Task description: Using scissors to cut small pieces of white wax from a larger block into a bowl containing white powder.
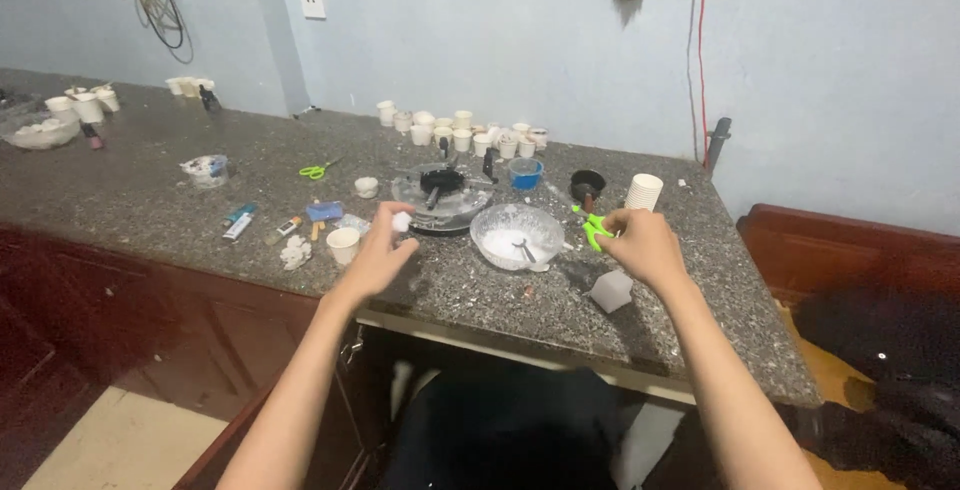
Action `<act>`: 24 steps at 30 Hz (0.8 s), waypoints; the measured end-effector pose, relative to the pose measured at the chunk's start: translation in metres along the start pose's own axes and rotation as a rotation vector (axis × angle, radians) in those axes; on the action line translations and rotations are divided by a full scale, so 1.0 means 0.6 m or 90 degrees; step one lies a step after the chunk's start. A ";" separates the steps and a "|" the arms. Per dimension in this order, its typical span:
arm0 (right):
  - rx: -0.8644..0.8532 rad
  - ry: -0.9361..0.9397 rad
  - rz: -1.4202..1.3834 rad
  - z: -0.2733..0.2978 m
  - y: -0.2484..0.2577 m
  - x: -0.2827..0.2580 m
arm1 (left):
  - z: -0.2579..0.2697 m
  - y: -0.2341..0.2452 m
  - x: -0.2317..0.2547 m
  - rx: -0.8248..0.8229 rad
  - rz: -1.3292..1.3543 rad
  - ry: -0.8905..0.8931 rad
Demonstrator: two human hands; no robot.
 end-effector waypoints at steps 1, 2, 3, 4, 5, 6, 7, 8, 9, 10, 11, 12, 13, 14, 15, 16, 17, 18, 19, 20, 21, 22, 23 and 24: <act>-0.001 -0.002 0.000 0.000 0.000 -0.008 | -0.021 -0.014 -0.017 -0.002 0.000 0.001; -0.021 0.002 0.002 -0.001 -0.002 -0.016 | -0.042 -0.028 -0.033 -0.020 0.003 0.001; -0.041 0.006 0.004 -0.003 -0.004 -0.023 | -0.065 -0.042 -0.050 -0.039 0.007 0.002; -0.040 0.005 0.000 -0.007 -0.005 -0.028 | -0.070 -0.050 -0.045 -0.040 0.002 0.002; -0.043 0.010 0.007 -0.010 -0.006 -0.031 | -0.075 -0.060 -0.039 -0.064 -0.013 -0.003; -0.046 0.008 0.010 -0.005 -0.009 -0.031 | -0.077 -0.073 -0.033 -0.096 -0.034 -0.007; -0.045 -0.002 0.002 -0.002 -0.016 -0.025 | -0.077 -0.073 -0.030 -0.104 -0.043 -0.007; -0.051 -0.004 0.013 -0.002 -0.014 -0.017 | -0.083 -0.080 -0.022 -0.131 -0.081 -0.005; -0.058 -0.006 0.025 -0.001 -0.012 -0.009 | -0.086 -0.085 -0.014 -0.157 -0.119 -0.003; -0.056 -0.015 0.027 0.000 -0.007 0.005 | -0.094 -0.096 -0.012 -0.165 -0.119 -0.006; -0.060 -0.004 0.040 0.003 -0.002 0.017 | -0.100 -0.105 -0.010 -0.180 -0.126 -0.006; -0.061 0.015 0.053 -0.006 0.002 0.023 | -0.111 -0.105 -0.008 -0.187 -0.134 -0.005; -0.059 0.015 0.053 -0.001 0.013 0.026 | -0.120 -0.117 -0.007 -0.186 -0.135 -0.008; -0.062 0.007 0.050 0.003 0.020 0.026 | -0.127 -0.125 -0.008 -0.208 -0.143 -0.002; -0.065 -0.001 0.047 0.008 0.028 0.026 | -0.134 -0.132 -0.009 -0.229 -0.151 0.005; -0.065 -0.001 0.046 0.009 0.033 0.024 | -0.132 -0.132 -0.001 -0.229 -0.152 0.005; -0.057 -0.004 0.033 0.011 0.037 0.022 | -0.130 -0.133 0.006 -0.237 -0.167 0.001; -0.050 -0.005 0.023 0.012 0.042 0.020 | -0.127 -0.134 0.011 -0.244 -0.179 -0.001; -0.051 -0.003 0.024 0.010 0.042 0.024 | -0.121 -0.129 0.028 -0.242 -0.178 0.000; -0.046 0.002 0.021 0.006 0.041 0.027 | -0.112 -0.121 0.041 -0.239 -0.181 0.001; -0.042 0.007 0.017 0.003 0.038 0.029 | -0.103 -0.113 0.053 -0.236 -0.184 0.002; -0.050 0.013 0.015 -0.002 0.033 0.037 | -0.097 -0.103 0.050 -0.233 -0.182 0.011; -0.045 0.011 0.007 -0.008 0.028 0.044 | -0.091 -0.092 0.047 -0.220 -0.190 0.013; -0.039 0.011 0.000 -0.017 0.024 0.051 | -0.088 -0.080 0.046 -0.206 -0.198 0.014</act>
Point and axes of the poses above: each hand's wrist, its own z-axis away from the middle knuckle, its own y-axis out of the back of the hand, x = y × z, the point moved 1 cm from there along -z, towards the middle knuckle, and after that the axes turned 13 degrees about y, right-handed, at the moved point
